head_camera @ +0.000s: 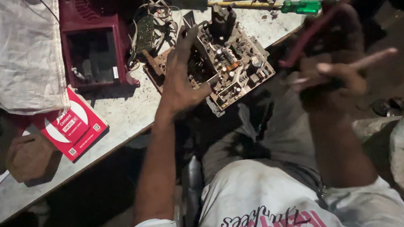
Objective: The person disassembles electronic components by hand and using tools, including removing a metal plate and prying at a circuit board.
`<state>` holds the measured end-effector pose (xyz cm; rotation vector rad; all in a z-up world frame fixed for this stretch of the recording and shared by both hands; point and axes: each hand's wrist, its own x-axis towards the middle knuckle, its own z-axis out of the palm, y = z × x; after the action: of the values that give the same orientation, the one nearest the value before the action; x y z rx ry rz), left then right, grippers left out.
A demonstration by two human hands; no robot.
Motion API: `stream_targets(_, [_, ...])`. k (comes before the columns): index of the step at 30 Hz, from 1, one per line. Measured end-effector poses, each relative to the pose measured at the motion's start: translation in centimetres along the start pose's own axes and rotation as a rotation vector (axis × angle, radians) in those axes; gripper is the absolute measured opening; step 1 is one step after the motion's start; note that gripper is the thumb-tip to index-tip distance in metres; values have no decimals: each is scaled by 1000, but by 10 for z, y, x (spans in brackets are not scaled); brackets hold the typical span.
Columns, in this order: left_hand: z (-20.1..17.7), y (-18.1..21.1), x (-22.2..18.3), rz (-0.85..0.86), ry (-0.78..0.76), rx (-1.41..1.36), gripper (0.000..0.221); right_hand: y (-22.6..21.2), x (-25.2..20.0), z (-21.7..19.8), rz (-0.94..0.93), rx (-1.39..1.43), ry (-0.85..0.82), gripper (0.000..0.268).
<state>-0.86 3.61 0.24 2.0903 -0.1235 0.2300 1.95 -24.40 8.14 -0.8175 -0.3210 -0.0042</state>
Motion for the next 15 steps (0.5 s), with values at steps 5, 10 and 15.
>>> stream_targets(5, [0,-2,1,36,11,29,119,31,30,17,-29,-164,-196,74])
stream_targets(10, [1,-3,1,51,23,69,114,47,39,19,-12,-297,-268,69])
stream_targets(15, [0,1,0,59,20,50,115,57,38,25,24,-277,-278,50])
